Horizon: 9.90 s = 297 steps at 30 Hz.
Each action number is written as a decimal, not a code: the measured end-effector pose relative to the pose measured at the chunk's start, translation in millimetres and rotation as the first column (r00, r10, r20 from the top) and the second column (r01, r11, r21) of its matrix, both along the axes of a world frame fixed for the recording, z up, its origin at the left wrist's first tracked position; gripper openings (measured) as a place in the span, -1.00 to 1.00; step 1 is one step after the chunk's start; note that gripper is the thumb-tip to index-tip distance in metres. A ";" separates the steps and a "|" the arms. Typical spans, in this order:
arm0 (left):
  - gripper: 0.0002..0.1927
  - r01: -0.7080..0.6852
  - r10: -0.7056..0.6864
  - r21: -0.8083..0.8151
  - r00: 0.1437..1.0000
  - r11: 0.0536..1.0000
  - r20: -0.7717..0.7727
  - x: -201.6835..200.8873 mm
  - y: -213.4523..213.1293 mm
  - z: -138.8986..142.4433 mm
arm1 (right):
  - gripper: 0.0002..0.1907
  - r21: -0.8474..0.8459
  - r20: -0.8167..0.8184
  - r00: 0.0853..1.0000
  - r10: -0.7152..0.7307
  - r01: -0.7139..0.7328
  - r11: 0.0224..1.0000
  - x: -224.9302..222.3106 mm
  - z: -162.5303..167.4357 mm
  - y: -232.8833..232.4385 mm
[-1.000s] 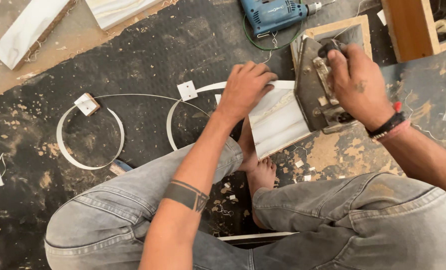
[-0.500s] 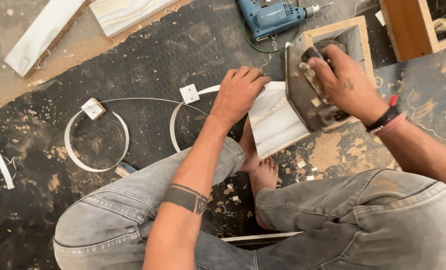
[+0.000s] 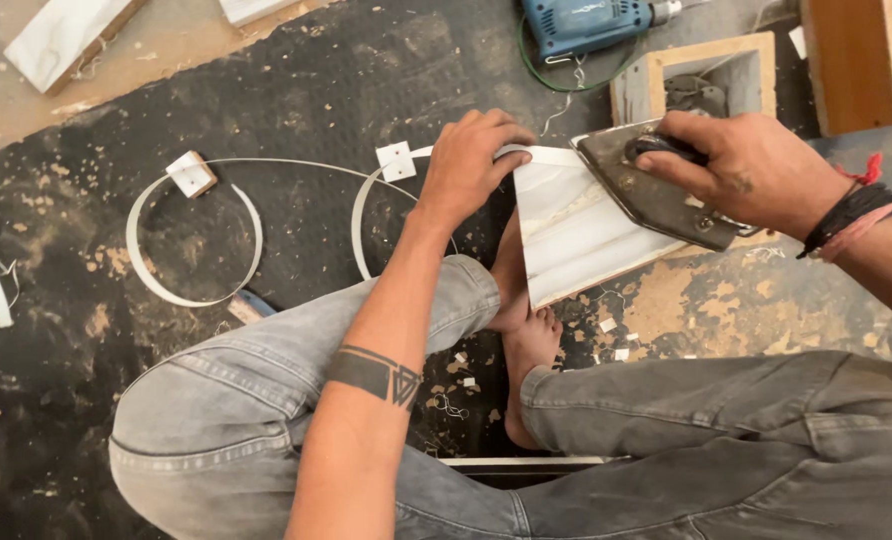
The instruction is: The person sits on the workshop floor and uses a hand-held edge banding iron to press white edge banding tape onto the edges of a triangular white panel, running the heated iron along the tape to bond it, then presses and smooths the tape by hand and trims the excess.
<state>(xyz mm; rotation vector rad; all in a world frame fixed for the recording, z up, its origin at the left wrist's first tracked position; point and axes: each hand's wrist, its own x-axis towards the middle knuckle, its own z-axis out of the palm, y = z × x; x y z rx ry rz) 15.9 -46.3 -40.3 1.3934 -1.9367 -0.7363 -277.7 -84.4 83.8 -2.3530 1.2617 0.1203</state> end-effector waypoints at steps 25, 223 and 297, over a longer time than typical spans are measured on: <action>-0.78 -0.141 0.156 0.358 0.988 0.923 -0.012 18.3 -16.7 1.9 | -0.59 -0.060 -0.015 0.985 0.172 -0.173 0.983 44.8 -10.3 -15.0; -0.71 -0.333 0.235 0.494 0.939 0.803 0.251 -34.0 50.0 -82.9 | -0.46 0.155 0.262 0.816 -0.514 0.491 0.857 125.9 -95.2 -32.4; -0.46 -0.432 0.621 0.451 0.613 0.781 -0.488 -119.2 106.6 -88.5 | -0.59 -0.065 -0.004 0.999 0.041 -0.041 0.997 60.9 -18.6 -15.1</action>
